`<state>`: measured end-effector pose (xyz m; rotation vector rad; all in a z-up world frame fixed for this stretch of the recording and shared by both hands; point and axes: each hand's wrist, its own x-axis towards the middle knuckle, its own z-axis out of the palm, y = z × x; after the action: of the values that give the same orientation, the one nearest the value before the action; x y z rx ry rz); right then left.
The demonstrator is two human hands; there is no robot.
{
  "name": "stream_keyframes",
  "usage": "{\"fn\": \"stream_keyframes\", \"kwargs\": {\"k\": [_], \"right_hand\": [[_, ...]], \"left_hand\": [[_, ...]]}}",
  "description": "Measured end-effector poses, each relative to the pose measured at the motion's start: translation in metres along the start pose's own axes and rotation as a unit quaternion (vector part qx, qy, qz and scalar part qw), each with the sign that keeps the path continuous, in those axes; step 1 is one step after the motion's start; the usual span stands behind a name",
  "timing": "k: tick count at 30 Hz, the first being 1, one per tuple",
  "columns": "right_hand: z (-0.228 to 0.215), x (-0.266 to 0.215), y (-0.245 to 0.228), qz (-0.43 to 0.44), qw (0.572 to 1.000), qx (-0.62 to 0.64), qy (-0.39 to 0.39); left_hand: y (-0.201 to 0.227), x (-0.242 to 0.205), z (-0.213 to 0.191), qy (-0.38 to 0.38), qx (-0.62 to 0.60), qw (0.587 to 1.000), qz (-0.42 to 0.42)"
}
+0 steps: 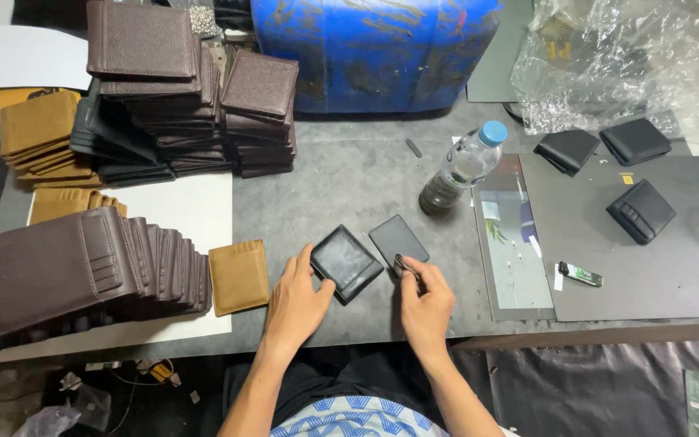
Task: Inserting cards into leather wallets and stacking them on a workbench
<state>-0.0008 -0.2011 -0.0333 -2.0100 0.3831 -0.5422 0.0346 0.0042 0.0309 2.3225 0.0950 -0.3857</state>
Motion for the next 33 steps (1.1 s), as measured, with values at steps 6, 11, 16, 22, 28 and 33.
{"fn": "stream_keyframes", "kwargs": {"k": [6, 11, 16, 22, 28, 33], "right_hand": [[0.007, -0.001, 0.016, -0.287, 0.934, -0.203, -0.072], [0.006, 0.001, 0.015, -0.346, 0.907, -0.223, -0.094], [-0.013, 0.001, -0.019, -0.449, 0.857, -0.139, -0.213], [-0.015, 0.036, -0.004, -0.521, 0.805, -0.209, -0.19], [-0.009, 0.024, 0.002, -0.556, 0.783, -0.213, -0.18], [-0.014, 0.059, 0.015, -0.585, 0.749, -0.27, -0.152]], "left_hand": [[-0.022, -0.013, 0.024, 0.004, 0.039, 0.999, 0.034], [-0.055, -0.009, 0.049, 0.109, 0.102, 0.975, 0.163], [-0.068, 0.002, 0.061, 0.19, 0.117, 0.952, 0.211], [-0.064, 0.001, 0.06, 0.195, 0.095, 0.958, 0.19], [-0.058, 0.001, 0.057, 0.16, 0.099, 0.972, 0.143], [-0.051, 0.0, 0.053, 0.096, 0.106, 0.985, 0.097]]}}
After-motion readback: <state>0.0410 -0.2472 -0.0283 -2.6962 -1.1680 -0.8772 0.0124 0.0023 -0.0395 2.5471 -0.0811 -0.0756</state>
